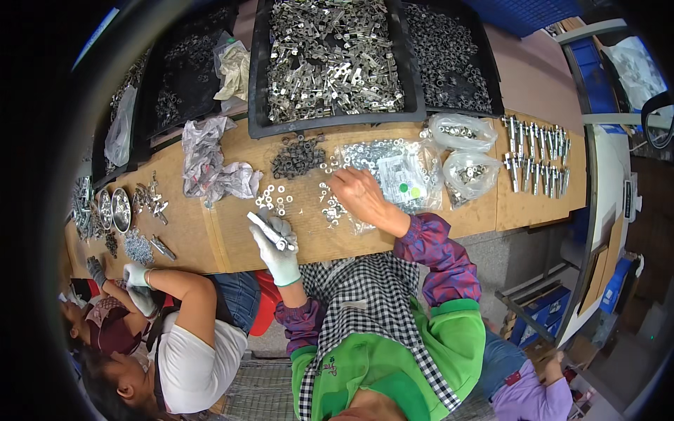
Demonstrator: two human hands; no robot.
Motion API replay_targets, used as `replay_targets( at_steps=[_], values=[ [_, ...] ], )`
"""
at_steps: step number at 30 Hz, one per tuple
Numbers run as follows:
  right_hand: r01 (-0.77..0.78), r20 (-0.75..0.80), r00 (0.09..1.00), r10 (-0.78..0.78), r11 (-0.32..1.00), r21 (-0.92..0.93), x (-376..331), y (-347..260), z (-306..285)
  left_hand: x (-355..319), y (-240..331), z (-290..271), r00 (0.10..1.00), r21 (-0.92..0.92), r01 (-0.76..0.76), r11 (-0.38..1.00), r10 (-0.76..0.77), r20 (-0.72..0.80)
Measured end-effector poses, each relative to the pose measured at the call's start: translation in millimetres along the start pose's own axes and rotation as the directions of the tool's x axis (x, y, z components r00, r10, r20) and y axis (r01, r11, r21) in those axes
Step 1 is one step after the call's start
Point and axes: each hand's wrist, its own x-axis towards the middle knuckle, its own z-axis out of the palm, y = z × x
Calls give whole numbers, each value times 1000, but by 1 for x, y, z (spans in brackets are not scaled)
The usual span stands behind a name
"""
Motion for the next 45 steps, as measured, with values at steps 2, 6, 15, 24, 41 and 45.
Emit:
replay_targets(
  at_steps=[2,6,15,24,41,45],
  values=[
    [4,-15,1000,-4,1000,-29,15,4,5,-2,-1,1,1000,11,7,1000,-7,10],
    [26,-81,996,-32,997,-79,36,11,0,-7,-4,4,1000,29,18,999,-18,-3],
    [-116,-330,944,28,961,-252,111,78,-81,-1,-12,1,995,38,57,998,-60,83],
    [-388,31,915,403,898,-205,164,145,-69,-2,-15,5,982,6,108,994,-108,155],
    [66,334,933,-132,977,202,120,20,-126,30,-28,47,949,-48,234,971,-217,230],
    [-60,454,889,-63,966,253,115,21,-86,55,-50,72,939,25,290,957,-290,186]
  ],
)
